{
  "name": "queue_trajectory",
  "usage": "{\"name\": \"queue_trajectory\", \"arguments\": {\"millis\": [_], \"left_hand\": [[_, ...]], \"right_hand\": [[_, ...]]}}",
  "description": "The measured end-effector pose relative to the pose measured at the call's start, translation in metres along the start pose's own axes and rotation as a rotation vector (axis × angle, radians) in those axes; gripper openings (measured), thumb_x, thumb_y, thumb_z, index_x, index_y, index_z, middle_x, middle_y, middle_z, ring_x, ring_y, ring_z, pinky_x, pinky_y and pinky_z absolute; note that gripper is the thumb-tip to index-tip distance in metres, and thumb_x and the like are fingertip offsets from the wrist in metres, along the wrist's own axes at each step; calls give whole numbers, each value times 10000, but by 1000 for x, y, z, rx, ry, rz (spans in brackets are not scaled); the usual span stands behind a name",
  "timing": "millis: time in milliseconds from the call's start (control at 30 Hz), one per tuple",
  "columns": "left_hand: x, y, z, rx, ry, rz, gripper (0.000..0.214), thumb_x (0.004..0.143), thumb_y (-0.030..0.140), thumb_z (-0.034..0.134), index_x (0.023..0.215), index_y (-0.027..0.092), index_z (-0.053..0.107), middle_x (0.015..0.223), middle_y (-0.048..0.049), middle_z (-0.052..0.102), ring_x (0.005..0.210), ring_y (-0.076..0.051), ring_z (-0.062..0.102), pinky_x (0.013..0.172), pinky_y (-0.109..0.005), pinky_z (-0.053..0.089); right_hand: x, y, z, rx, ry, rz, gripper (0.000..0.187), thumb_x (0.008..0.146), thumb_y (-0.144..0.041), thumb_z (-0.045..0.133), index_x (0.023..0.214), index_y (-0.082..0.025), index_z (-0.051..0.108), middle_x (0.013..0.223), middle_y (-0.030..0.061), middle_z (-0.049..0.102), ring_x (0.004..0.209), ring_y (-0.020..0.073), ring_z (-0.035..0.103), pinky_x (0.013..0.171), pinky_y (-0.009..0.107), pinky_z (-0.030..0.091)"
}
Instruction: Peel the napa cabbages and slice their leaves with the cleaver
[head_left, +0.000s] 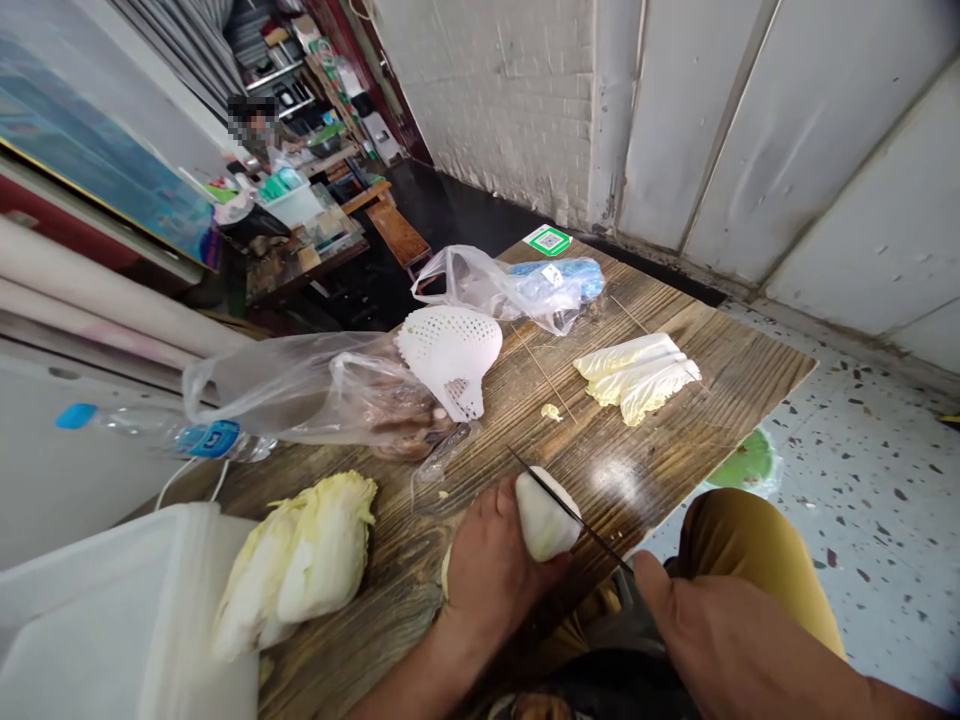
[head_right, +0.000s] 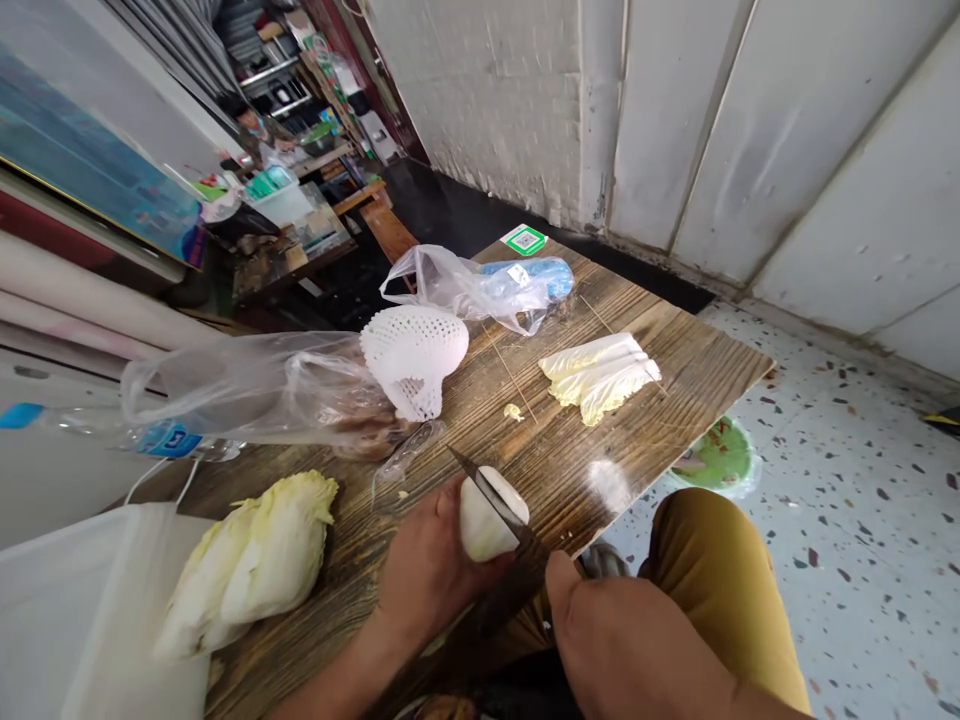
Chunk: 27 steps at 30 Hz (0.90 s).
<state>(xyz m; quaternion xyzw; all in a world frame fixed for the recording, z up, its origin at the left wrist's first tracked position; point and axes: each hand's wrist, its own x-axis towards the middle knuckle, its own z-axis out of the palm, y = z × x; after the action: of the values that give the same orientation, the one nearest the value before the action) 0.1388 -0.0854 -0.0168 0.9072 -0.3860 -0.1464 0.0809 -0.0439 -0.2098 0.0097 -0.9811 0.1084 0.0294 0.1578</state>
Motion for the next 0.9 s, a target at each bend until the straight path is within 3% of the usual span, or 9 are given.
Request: {"name": "queue_trajectory", "arguments": {"millis": [67,233,333,433,567,667,733,800,900], "left_hand": [[0,0,0,3,13,34,713,634,447,780,1216,138,509,1088,-131,646,1031,-311,618,920,-417,491],[-3,1,1,90,30,59,697,621,433,781,1194,119,535,1069,-144,642,998,-323,622,889,-426,497],[-3,1,1,108,31,56,657,626,440,771,1163,136,546,1060,-130,646,998,-309,624,885,-399,495],[-4,2,2,134,58,67,594,658,451,740,1133,150,549,1074,-132,643,1011,-303,621,894,-389,484],[-7,4,-3,90,21,51,690,629,477,767,1177,134,525,1064,-132,652,1011,-306,625,884,-385,490],[-9,-6,-16,83,11,33,766,614,507,785,1225,138,506,1089,-136,658,1014,-317,628,879,-391,494],[-6,-23,-27,127,53,37,795,642,532,767,1270,135,486,1130,-153,648,1023,-326,624,884,-406,492],[4,-48,-34,189,120,81,815,672,543,748,1308,120,465,1177,-171,629,1068,-334,606,922,-420,477],[31,-93,-39,264,116,265,850,672,513,764,1347,105,445,1289,-182,579,1205,-335,537,1053,-425,400]], "right_hand": [[12,-1,1,26,-144,-31,494,678,-59,556,1166,-136,571,598,8,661,445,161,587,431,252,369],[41,-8,7,-11,-400,77,671,627,77,521,1290,-15,477,812,101,745,688,240,723,537,271,473],[50,-14,9,-19,-493,137,595,684,97,466,1263,-38,506,919,150,747,779,265,736,583,290,510],[52,-19,7,-38,-498,190,495,758,78,425,1219,-63,536,934,163,745,813,263,736,606,284,517],[48,-16,7,-40,-354,142,425,806,12,452,1225,-38,502,829,157,737,762,263,730,558,282,480],[40,-3,11,12,-230,127,257,856,-71,448,1101,-84,522,760,133,722,697,244,712,530,275,419],[29,10,13,66,-93,166,187,910,-122,367,1024,-113,516,707,113,701,625,228,687,510,277,382],[13,25,15,143,128,232,204,941,-197,307,975,-141,500,610,70,648,522,209,635,475,279,353],[-18,50,17,354,398,358,221,945,-379,345,882,-206,467,492,-15,537,391,170,531,415,271,351]]}}
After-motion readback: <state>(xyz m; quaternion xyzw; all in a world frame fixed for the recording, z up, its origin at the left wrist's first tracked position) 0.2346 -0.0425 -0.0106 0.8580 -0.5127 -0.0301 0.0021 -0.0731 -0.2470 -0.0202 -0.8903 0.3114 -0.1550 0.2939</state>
